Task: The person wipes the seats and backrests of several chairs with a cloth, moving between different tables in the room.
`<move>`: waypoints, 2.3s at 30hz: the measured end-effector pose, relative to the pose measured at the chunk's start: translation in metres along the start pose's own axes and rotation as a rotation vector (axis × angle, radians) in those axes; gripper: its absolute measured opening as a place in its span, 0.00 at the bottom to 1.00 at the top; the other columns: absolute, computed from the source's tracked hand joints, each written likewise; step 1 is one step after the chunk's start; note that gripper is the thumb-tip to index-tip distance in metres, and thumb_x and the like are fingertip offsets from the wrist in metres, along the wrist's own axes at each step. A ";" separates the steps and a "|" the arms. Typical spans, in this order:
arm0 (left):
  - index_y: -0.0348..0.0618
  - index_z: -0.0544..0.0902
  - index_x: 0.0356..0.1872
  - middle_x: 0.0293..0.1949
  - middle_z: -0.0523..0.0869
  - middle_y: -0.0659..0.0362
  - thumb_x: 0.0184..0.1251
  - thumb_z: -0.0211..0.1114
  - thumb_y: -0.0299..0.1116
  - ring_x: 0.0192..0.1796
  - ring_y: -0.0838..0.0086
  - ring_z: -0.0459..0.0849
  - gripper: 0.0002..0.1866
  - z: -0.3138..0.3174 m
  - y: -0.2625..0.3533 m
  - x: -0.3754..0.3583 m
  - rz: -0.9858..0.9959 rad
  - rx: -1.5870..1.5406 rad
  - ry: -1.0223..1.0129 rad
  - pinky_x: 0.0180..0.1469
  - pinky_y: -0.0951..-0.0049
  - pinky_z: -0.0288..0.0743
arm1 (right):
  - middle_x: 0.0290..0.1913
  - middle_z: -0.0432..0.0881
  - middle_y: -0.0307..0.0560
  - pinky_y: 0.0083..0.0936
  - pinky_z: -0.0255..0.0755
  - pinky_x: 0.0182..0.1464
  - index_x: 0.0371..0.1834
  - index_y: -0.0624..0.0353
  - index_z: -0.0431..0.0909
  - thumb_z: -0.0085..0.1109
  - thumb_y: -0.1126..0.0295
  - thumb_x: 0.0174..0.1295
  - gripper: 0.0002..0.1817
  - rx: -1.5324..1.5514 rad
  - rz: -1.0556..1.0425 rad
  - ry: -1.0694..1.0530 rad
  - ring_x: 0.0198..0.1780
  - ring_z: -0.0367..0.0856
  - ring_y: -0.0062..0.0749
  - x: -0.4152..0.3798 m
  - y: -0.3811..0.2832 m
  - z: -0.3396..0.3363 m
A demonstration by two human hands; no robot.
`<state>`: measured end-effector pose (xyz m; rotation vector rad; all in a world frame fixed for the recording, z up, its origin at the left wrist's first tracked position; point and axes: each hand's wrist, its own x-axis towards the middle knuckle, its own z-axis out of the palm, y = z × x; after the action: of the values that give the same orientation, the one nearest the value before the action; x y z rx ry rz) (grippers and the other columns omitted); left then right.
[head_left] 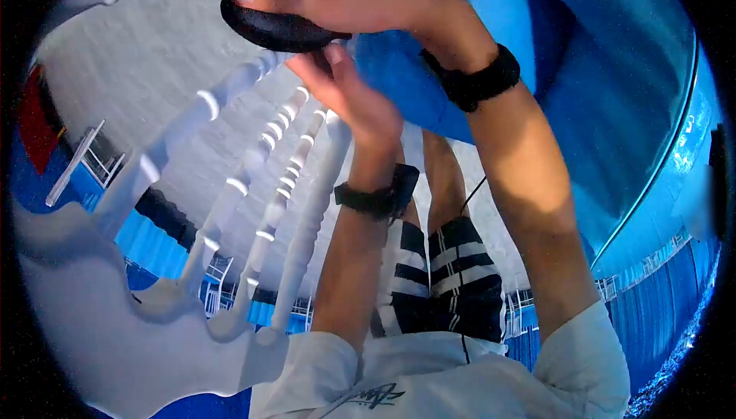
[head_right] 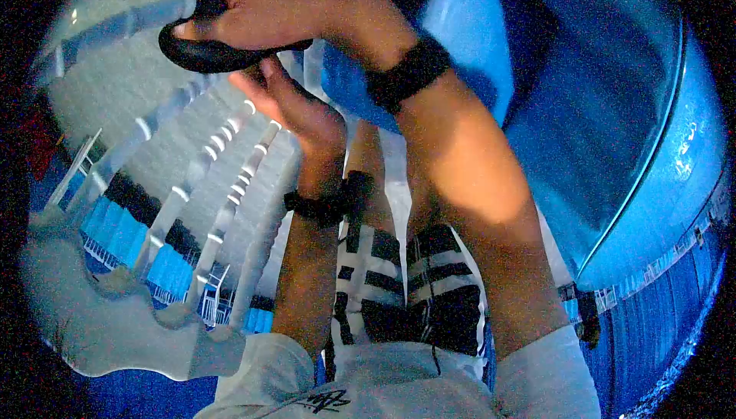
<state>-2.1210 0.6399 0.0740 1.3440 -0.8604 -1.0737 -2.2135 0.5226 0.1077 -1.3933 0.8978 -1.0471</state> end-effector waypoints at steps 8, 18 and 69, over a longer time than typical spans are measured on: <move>0.34 0.63 0.71 0.69 0.72 0.47 0.81 0.58 0.45 0.70 0.63 0.71 0.30 -0.009 -0.010 -0.002 -0.038 -0.020 -0.030 0.74 0.60 0.62 | 0.33 0.83 0.59 0.40 0.74 0.38 0.42 0.66 0.80 0.65 0.74 0.65 0.07 -0.206 -0.149 0.324 0.34 0.83 0.53 -0.011 0.017 0.026; 0.33 0.59 0.76 0.74 0.68 0.44 0.75 0.58 0.35 0.74 0.58 0.69 0.33 -0.009 -0.009 -0.001 -0.035 0.057 -0.072 0.77 0.59 0.59 | 0.45 0.79 0.70 0.54 0.72 0.51 0.50 0.64 0.70 0.62 0.76 0.62 0.15 -0.238 -0.073 0.267 0.51 0.79 0.71 -0.019 0.032 0.027; 0.30 0.60 0.80 0.79 0.68 0.46 0.73 0.62 0.27 0.82 0.59 0.63 0.37 -0.062 0.066 -0.065 -0.538 0.271 -0.143 0.80 0.61 0.57 | 0.64 0.82 0.54 0.42 0.70 0.74 0.66 0.58 0.77 0.59 0.82 0.61 0.27 -0.570 -0.119 0.243 0.67 0.79 0.55 -0.077 0.071 0.073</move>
<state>-2.0756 0.7158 0.1420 1.8043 -0.7857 -1.5207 -2.1655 0.6116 0.0300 -1.8292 1.3805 -1.1144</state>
